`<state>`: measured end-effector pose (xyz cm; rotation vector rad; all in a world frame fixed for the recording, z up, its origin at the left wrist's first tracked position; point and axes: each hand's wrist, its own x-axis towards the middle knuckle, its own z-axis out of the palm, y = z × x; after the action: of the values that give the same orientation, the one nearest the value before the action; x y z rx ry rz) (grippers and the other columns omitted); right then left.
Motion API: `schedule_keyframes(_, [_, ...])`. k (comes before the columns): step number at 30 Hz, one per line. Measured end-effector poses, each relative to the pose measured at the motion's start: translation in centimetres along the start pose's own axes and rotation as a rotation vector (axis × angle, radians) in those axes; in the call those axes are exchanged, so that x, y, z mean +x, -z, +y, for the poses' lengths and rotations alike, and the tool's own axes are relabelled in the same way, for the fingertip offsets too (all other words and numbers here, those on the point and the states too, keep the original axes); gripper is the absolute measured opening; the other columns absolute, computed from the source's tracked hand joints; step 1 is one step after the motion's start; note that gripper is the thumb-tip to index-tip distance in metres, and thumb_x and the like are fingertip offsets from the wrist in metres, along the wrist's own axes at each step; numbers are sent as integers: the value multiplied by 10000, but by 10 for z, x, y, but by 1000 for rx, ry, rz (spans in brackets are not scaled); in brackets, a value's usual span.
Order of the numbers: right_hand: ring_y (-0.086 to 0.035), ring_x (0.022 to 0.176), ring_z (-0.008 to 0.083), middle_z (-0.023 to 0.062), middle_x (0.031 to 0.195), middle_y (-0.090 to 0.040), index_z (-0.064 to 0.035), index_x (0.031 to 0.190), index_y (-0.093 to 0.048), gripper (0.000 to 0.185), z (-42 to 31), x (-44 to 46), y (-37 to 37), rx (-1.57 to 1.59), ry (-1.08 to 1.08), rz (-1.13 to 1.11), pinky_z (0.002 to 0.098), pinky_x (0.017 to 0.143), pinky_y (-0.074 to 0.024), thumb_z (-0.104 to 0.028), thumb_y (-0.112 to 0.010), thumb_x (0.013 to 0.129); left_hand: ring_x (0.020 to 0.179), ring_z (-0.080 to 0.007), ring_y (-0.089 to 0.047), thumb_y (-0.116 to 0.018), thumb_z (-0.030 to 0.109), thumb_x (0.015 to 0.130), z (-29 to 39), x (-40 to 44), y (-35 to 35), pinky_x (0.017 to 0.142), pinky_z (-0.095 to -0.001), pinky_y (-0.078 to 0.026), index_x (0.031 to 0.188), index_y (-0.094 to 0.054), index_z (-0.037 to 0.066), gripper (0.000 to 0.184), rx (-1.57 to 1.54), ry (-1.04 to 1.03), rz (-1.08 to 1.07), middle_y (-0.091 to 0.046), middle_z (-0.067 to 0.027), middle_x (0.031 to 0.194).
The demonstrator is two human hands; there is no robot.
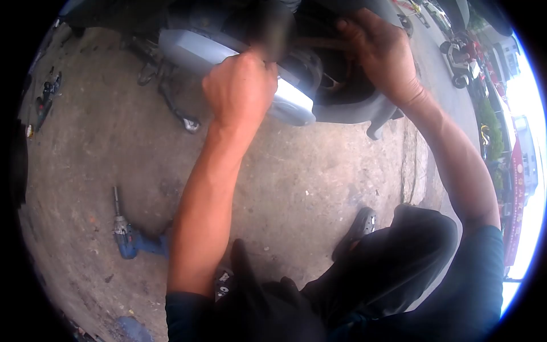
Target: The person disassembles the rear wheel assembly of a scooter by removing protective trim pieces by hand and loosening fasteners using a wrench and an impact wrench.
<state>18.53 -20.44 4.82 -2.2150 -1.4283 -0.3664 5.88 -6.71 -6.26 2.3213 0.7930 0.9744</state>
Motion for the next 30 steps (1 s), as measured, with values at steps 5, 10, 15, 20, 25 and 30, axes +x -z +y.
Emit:
schedule_keyframes(5, [-677,735,203,118,848,-690,-36,1100,-638,231,1,-1,2,19,-90,-26,318,689,-541,-220,-578,975,619,-344,-676,-678,89,762,-5,-1,-4,553,-420,-525,720,-668,23,79,-91,-96,92,-674,-159,667])
schedule_keyframes(10, [-656,891,155,99,968,-702,-13,1199,-608,288,9,0,1,-21,-26,-25,308,791,-517,-207,-557,993,625,-332,-670,-669,65,779,-8,-19,-7,564,-397,-512,798,-691,16,57,-320,-208,286,-684,-150,698])
schedule_keyframes(15, [-652,1001,284,194,1033,-669,29,1222,-577,437,1,-3,11,101,23,-68,346,858,-516,-341,-521,996,701,-308,-646,-685,28,743,35,-15,2,602,-385,-513,1039,-638,10,300,-418,-414,299,-660,-121,827])
schedule_keyframes(20, [-605,1092,382,235,1127,-635,-10,1218,-569,623,7,-8,13,494,95,-53,405,971,-473,-561,-403,981,970,-360,-576,-723,94,716,78,9,-3,841,-445,-462,1104,-543,-2,439,-358,-660,101,-594,-172,1046])
schedule_keyframes(25, [-613,1060,370,238,1116,-641,11,1131,-612,558,27,-38,36,538,147,104,438,938,-475,-507,-483,965,771,-282,-647,-742,207,785,97,25,-8,710,-406,-509,933,-585,-15,310,-338,-509,-133,-655,-119,862])
schedule_keyframes(30, [-662,893,300,229,916,-669,32,1146,-605,483,82,-78,108,630,93,356,396,810,-505,-391,-406,1023,644,-89,-512,-780,363,760,129,45,11,584,-229,-385,759,-613,14,387,-301,-186,-582,-584,-24,648])
